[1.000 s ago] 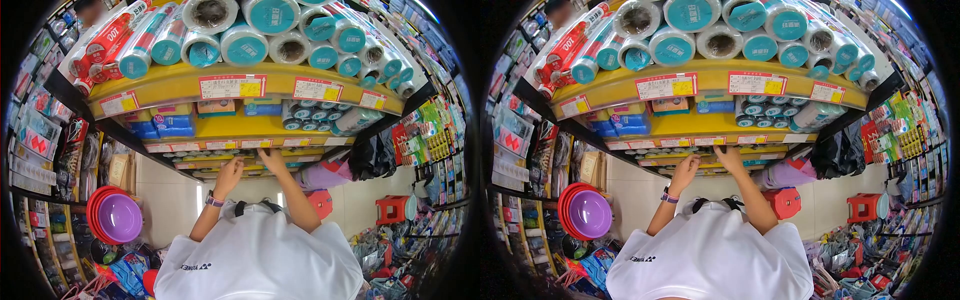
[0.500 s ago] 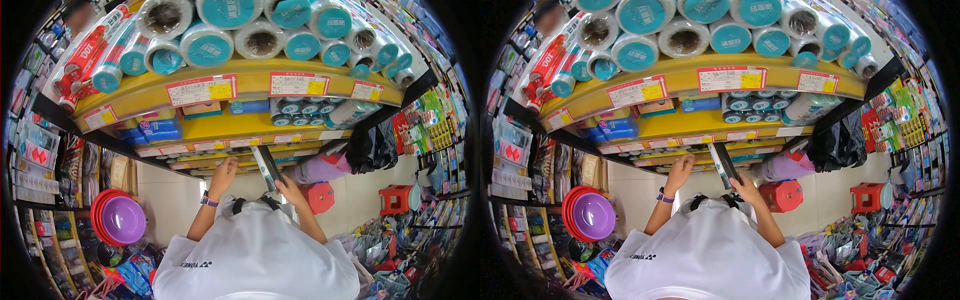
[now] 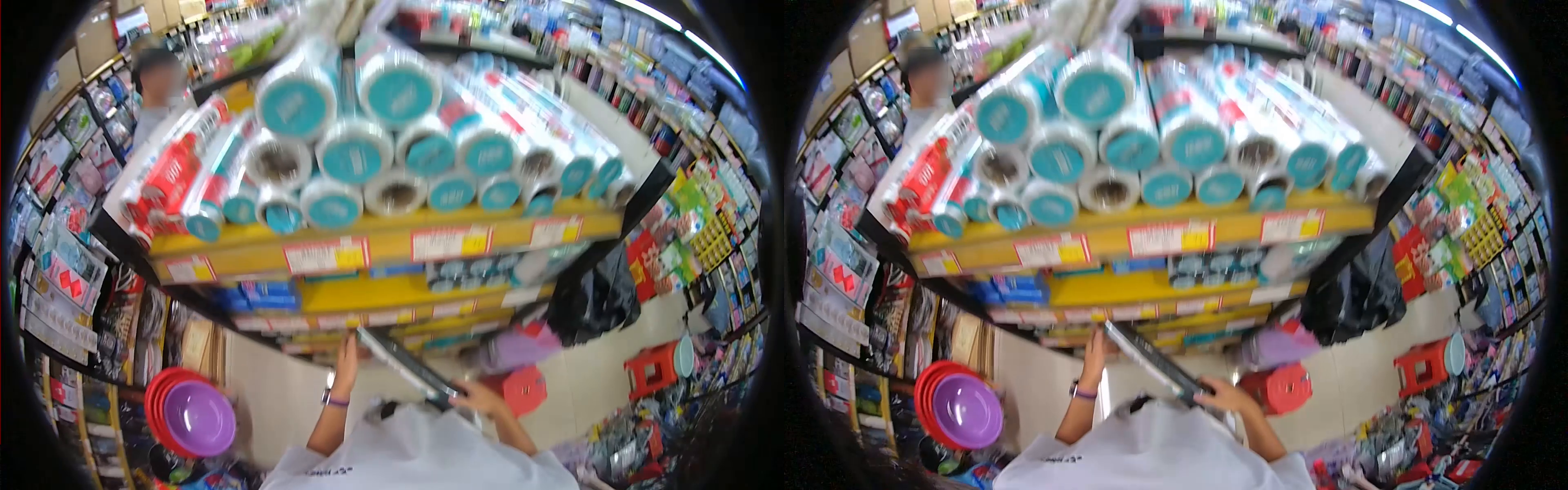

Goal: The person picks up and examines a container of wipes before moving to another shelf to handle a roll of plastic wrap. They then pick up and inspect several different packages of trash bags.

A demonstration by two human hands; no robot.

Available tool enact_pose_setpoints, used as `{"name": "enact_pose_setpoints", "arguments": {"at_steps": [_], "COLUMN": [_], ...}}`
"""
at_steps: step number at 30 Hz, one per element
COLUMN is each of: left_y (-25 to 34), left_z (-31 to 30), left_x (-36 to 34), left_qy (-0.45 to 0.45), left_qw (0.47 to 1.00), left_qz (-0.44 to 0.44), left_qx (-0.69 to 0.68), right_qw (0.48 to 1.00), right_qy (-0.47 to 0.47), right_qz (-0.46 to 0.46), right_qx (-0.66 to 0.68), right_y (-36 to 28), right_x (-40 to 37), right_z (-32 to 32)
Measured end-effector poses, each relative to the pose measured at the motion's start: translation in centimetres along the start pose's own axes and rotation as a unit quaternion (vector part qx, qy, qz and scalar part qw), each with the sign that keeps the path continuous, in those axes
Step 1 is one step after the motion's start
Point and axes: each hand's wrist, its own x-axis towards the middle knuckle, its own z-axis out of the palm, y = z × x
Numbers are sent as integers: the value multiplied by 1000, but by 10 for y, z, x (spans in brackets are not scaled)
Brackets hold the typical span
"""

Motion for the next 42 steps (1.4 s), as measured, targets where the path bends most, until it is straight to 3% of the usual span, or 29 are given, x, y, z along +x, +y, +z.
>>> {"name": "enact_pose_setpoints", "arguments": {"at_steps": [1, 3, 8, 9, 10, 12, 13, 16, 18, 20, 24, 27, 31, 33, 42], "left_y": [-42, -24, -13, -10, -6, 7, 11, 8, -10, -11, -13, -8, -2, 3, -9], "left_z": [-14, -10, -18, -19, -16, -15, -13, -12, -14, -8, 12, 31, 57, 74, 114], "left_x": [20, 9, 13, 8, 14, 9, 7, 8, 19, 18, 14, 8, 1, -2, -18], "left_qy": [-14, -13, -13, -37, -36, -88, -89, -103, -47, -20, 6, 20, 15, 32, 24], "left_qw": [995, 988, 971, 995, 956, 953, 953, 959, 977, 976, 972, 968, 968, 967, 971], "left_qz": [-54, -57, -67, 65, -34, -44, -49, -51, -3, -20, -27, -31, -20, -14, -10], "left_qx": [-83, -140, -227, -62, -290, -288, -286, -260, -209, -216, -233, -248, -250, -252, -237], "right_qw": [999, 997, 994, 993, 993, 988, 989, 984, 985, 980, 997, 987, 988, 979, 985], "right_qy": [-18, -45, -97, -111, -108, -135, -116, -75, -47, 29, 42, 108, 105, 152, 140], "right_qz": [19, 16, -20, -32, -33, -22, -50, -19, -18, -64, -48, -77, -50, -120, -96], "right_qx": [27, 65, 34, 25, 25, 75, 83, 162, 162, 187, 46, 89, 98, 59, 24], "right_y": [-11, 25, 18, 19, 21, 29, 32, 29, 41, 40, 14, 33, 66, 62, 87], "right_x": [-3, 5, 2, 1, 2, 2, 2, -3, -8, -14, -29, -35, -42, -49, -71], "right_z": [-2, 3, -14, -15, -16, -16, -16, -21, -22, -22, -41, -39, -49, -59, -101]}}
